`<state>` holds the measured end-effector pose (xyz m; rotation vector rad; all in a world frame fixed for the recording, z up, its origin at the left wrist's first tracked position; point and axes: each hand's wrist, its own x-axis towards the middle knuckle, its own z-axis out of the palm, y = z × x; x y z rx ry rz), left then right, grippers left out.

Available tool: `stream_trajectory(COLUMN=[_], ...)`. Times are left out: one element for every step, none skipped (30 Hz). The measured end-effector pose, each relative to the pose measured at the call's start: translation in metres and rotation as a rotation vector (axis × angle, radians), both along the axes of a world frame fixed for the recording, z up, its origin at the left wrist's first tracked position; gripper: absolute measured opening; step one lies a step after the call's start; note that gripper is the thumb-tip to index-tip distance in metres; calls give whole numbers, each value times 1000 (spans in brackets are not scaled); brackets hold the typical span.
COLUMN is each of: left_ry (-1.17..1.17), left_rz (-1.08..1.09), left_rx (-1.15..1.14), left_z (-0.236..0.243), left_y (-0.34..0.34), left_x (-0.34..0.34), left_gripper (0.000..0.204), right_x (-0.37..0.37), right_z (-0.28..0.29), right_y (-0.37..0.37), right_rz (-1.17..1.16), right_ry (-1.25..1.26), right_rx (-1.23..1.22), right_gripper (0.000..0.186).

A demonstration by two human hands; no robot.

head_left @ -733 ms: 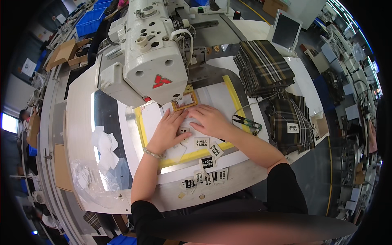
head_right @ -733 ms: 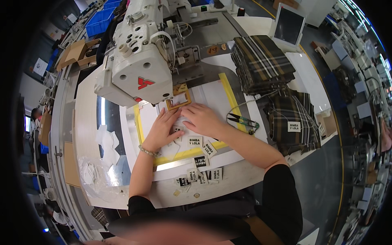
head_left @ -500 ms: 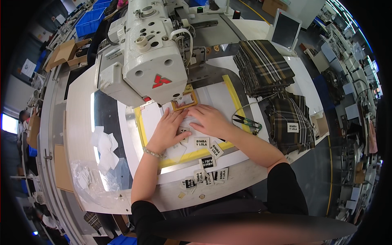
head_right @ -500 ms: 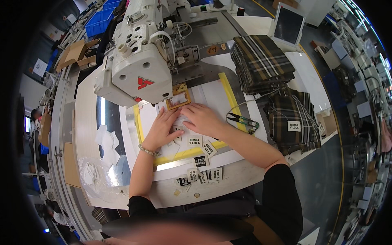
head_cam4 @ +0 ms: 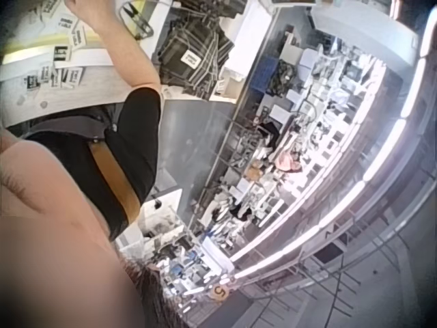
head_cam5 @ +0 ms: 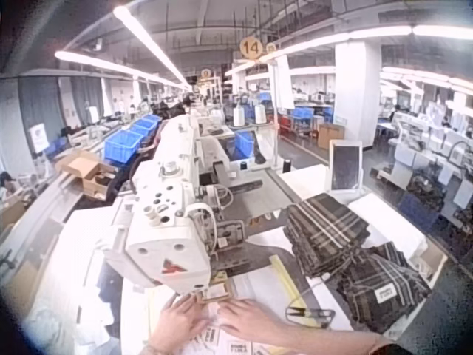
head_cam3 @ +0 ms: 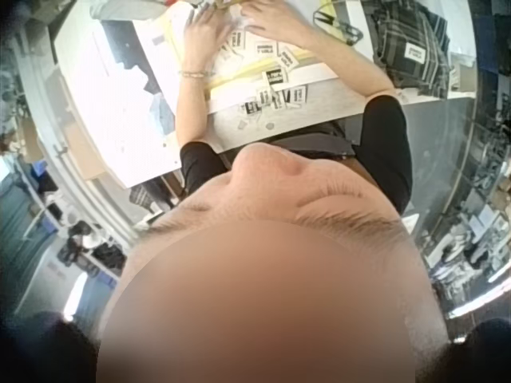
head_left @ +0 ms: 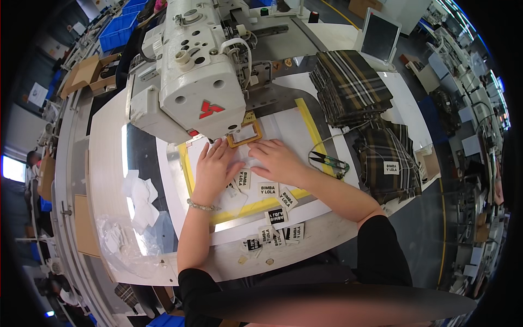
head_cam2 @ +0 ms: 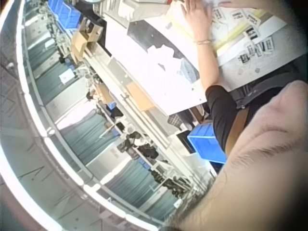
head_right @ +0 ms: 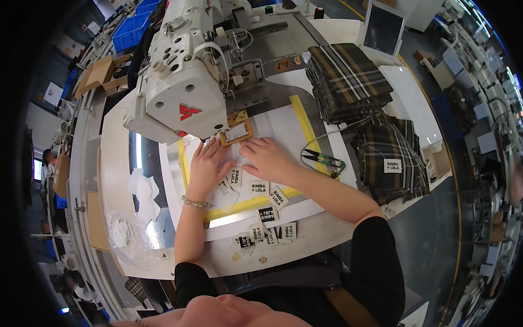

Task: Sewing labels onto plaid fabric pieces using an industrial sewing machine.

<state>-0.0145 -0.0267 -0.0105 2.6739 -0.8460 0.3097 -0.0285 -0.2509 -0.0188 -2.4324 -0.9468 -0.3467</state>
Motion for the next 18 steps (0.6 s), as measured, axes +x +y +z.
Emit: stream_trajectory(left_ry=[2,2,4,8,-1,-9,-13,36,83,83,47,10,9,34,57,56,40,24], left_rz=[-2,-13,-25,-27,-17,-6,-8,-23,-38,-36,-43,-50,-45,-27,-9,-9,11,31], left_rx=[1,19,36,37,33,30,33,42,51,52,71,91,93,76,60,60,37,15], left_z=[-1,0,0,-3,0,3,6,12,14,11,8,5,3,2,1,1,-1,-2], left_y=[-1,-2,-4,-5,-7,-8,-8,-8,-9,-9,-9,-8,-7,-8,-9,-11,-13,-13], left_x=[-1,-1,-1,-1,-1,-1,1,5,9,13,16,18,19,19,19,19,18,18], left_gripper=[51,52,53,53,54,55,55,58,61,61,61,62,62,64,66,66,68,69], right_x=[-1,0,0,0,1,1,1,2,3,4,4,4,5,4,3,3,2,2], right_z=[-1,-2,-4,-7,-5,-3,-1,-1,-1,-2,-3,-3,-3,-3,-3,-3,-3,-3], right_y=[0,1,2,2,2,2,2,3,4,4,4,5,5,5,4,4,4,4], right_rz=[-2,-1,-1,-3,-6,-9,-11,-7,-3,-1,-1,-1,3,3,4,4,1,-1], right_ry=[2,-7,-14,-10,-15,-19,-23,-23,-23,-24,-26,-29,-31,-37,-43,-44,-42,-41], right_rx=[1,9,17,18,19,19,23,19,15,16,16,16,18,16,13,13,11,10], right_gripper=[32,32,32,32,33,33,33,33,33,33,33,33,33,33,32,32,32,32])
